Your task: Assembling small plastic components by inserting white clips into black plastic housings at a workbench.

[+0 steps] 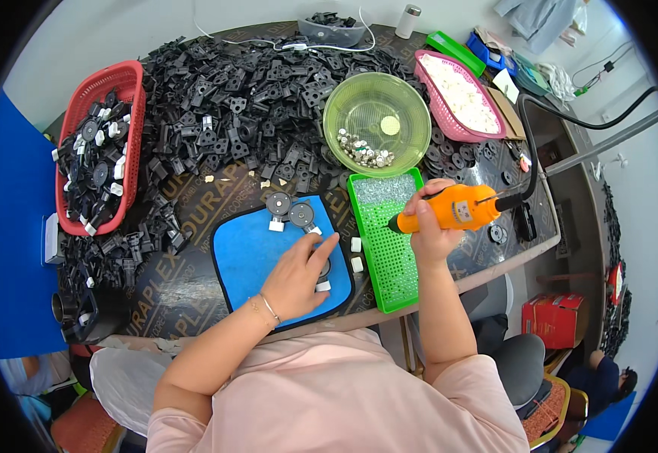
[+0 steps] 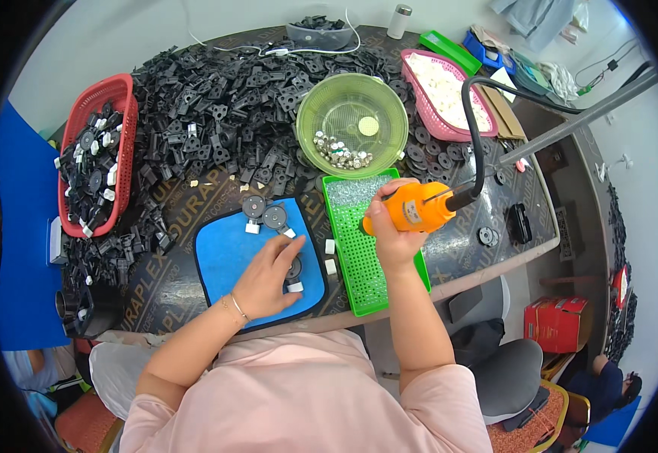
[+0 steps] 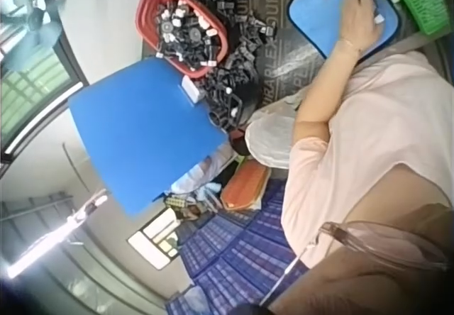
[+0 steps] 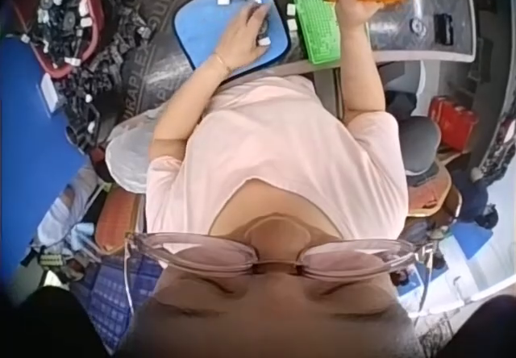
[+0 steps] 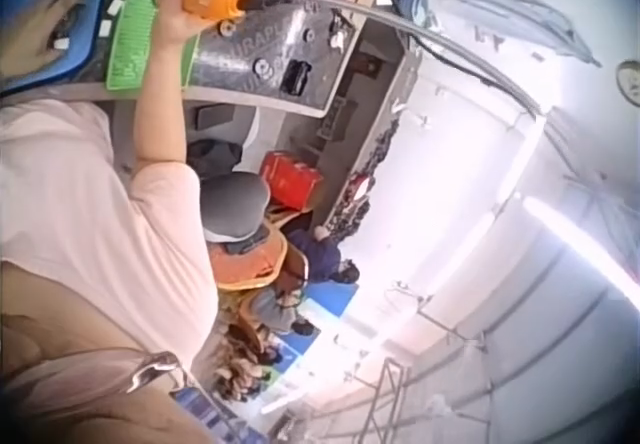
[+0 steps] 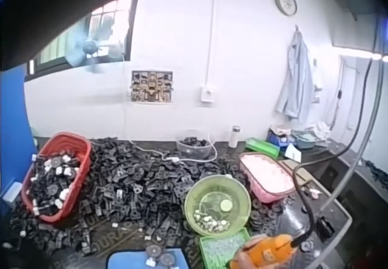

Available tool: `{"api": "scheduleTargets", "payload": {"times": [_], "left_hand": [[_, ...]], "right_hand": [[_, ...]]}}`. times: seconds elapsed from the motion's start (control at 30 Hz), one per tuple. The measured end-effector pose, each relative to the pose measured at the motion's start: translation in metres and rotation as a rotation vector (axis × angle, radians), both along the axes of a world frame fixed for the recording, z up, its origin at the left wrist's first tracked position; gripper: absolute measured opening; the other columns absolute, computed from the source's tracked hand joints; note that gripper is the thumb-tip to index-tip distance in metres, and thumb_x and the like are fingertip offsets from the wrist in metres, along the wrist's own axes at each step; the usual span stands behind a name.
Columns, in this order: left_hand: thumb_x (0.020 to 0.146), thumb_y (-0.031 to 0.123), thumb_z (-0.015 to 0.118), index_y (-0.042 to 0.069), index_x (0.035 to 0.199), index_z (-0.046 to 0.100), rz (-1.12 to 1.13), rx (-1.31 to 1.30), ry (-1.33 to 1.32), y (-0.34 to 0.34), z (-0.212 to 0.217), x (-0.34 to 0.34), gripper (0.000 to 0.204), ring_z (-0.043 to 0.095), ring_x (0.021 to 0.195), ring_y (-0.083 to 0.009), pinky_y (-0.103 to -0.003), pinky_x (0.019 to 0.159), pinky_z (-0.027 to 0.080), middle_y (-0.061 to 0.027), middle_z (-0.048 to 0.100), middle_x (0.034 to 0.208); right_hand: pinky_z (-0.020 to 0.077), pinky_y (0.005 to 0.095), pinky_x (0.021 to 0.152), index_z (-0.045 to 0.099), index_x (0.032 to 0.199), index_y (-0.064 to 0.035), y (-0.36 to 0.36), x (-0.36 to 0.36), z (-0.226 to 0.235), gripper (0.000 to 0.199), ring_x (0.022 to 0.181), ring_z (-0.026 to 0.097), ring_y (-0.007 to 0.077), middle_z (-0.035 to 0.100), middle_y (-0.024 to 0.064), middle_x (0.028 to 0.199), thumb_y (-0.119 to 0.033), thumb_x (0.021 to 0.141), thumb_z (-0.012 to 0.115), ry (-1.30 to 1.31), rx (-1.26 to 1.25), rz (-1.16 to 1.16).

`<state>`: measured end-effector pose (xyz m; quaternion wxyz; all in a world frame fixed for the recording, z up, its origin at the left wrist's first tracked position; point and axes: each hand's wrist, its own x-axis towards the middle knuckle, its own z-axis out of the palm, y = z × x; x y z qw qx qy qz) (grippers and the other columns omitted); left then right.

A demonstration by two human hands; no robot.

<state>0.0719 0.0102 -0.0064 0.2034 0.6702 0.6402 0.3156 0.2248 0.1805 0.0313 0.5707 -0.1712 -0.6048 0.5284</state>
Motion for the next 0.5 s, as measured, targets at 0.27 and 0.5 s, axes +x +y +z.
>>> {"api": "scheduleTargets", "payload": {"times": [0.27, 0.5], "left_hand": [[0.058, 0.017, 0.085, 0.005, 0.137, 0.032, 0.019, -0.049, -0.111, -0.002, -0.009, -0.004, 0.096, 0.046, 0.114, -0.0387, -0.039, 0.096, 0.043, -0.0202, 0.037, 0.131], [0.061, 0.020, 0.084, 0.002, 0.121, 0.049, 0.159, 0.057, -0.197, -0.006, -0.024, -0.003, 0.072, 0.052, 0.106, -0.0367, -0.039, 0.090, 0.045, -0.0194, 0.052, 0.115]], "right_hand": [[0.0486, 0.0249, 0.061, 0.049, 0.094, -0.0033, -0.001, -0.002, 0.002, 0.023, 0.065, 0.055, 0.0116, 0.052, 0.0050, 0.083, 0.005, 0.077, 0.061, 0.060, -0.028, 0.027], [0.0491, 0.0311, 0.060, 0.047, 0.096, -0.0010, 0.006, 0.004, 0.004, 0.020, 0.065, 0.055, 0.0169, 0.047, 0.0090, 0.090, 0.003, 0.079, 0.057, -0.030, 0.003, -0.002]]}}
